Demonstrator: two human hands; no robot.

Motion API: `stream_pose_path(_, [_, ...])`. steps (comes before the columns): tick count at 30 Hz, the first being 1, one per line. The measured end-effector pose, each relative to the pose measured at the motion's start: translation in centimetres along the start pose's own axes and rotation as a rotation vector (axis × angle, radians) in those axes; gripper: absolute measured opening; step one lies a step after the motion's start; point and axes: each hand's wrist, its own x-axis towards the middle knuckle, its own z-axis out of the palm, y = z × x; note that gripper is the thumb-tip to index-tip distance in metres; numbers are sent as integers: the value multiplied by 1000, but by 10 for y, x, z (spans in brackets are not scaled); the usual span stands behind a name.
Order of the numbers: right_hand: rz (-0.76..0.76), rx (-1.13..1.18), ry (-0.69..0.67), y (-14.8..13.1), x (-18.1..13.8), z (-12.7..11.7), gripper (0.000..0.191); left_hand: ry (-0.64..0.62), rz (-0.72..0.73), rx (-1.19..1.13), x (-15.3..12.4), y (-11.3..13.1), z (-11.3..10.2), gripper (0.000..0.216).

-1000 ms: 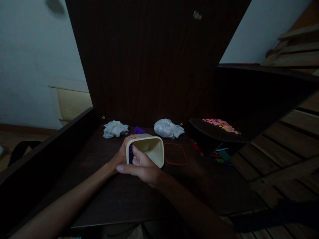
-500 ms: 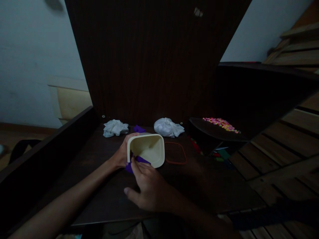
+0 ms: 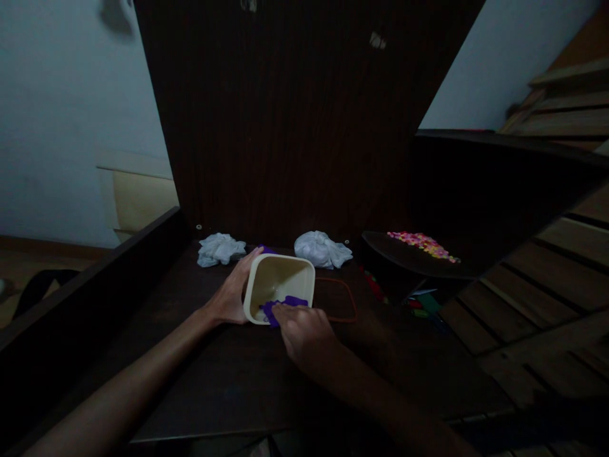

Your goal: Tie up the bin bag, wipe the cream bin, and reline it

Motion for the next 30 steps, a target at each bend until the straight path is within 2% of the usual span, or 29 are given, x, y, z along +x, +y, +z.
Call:
stream_pose_path(4, [143,78,29,-6,14,-6,38,28,31,86,-1,3,0,98])
stream_pose_path(6, [179,116,40,-8,24,-11,33,33,23,108,-1,6,2,91])
stream_pose_path(12, [225,219,89,-25,48,-16,38,17,-63,97,-5,10,16,118])
stream_pose_path(15, [240,296,116,-39,48,-12,38,79,-114,93,-14,-1,20,106])
stream_pose_path(17, [193,313,109,-46,43,-7,38,103,-129,90,-20,-10,20,93])
stream_pose_path(19, [88,289,93,-48,34,-3,39,102,-103,95,-23,-16,17,89])
stream_pose_path(24, [-193,95,50,-30,11,0,53,61,61,66,-15,-13,9,100])
stream_pose_path(30, [-169,-163,-23,-6,-5,-2,62,45,110,90,-8,-3,6,121])
